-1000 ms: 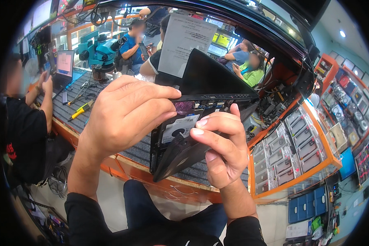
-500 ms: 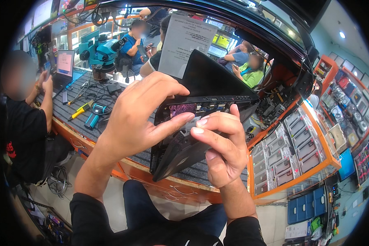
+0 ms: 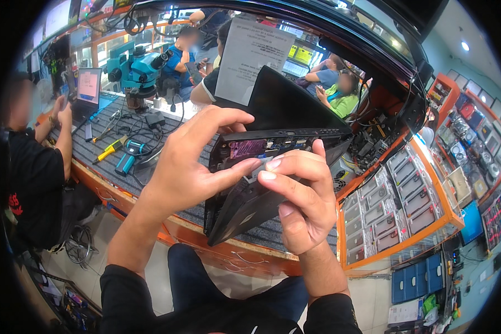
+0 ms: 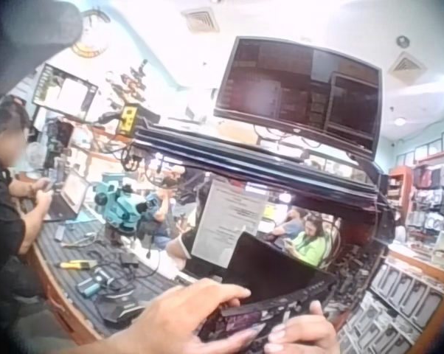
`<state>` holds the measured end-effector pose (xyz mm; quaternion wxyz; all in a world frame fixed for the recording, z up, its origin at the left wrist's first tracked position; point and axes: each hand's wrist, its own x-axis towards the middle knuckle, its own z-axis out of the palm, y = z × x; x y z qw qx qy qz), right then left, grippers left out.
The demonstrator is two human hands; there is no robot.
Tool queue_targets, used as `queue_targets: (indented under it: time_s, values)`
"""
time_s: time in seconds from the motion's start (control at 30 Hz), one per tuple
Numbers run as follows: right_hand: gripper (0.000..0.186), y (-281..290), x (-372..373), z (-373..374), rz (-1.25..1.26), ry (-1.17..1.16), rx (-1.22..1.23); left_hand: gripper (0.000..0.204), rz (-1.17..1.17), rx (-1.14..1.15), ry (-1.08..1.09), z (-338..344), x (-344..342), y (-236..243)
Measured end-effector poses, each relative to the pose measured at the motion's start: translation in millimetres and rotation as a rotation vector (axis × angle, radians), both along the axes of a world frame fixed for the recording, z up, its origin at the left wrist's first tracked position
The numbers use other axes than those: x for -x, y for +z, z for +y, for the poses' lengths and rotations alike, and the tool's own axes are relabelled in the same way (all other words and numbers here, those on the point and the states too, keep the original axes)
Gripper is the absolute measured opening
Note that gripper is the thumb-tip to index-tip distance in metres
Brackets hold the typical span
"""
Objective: The person uses a yellow prying tool and their hands to separate the bottom casing from a laptop, working along the edges and turning the device over.
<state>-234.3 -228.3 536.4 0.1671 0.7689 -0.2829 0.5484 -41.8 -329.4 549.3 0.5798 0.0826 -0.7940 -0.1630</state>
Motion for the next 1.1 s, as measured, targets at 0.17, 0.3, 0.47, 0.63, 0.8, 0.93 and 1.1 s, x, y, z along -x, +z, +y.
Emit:
queue_targets:
  time_s: [0.17,0.3,0.47,0.63,0.8,0.93,1.1]
  values:
    - [0.036,0,0,0,-0.007,-0.014,-0.005,0.037,0.014,0.098,0.056,-1,7,0]
    - [0.037,0,-2,-3,-0.013,-0.002,0.005,0.043,0.030,0.151,0.115,-5,9,-6]
    - [0.037,6,-1,0,0.014,-0.061,-0.053,0.058,0.120,-0.247,-0.188,-11,-11,-29]
    - [0.043,12,-2,-10,0.079,-0.039,0.017,0.042,0.216,-0.454,-0.280,-6,-36,-112]
    - [0.044,35,-5,-4,0.238,-0.198,-0.028,0.025,0.213,-0.712,-0.116,20,-36,-214]
    - [0.046,61,10,-19,0.273,-0.311,-0.087,0.019,0.064,-0.785,0.042,52,-35,-266]
    - [0.068,116,76,-90,0.269,-0.655,-0.604,0.061,0.081,-1.562,-0.266,89,-37,-303]
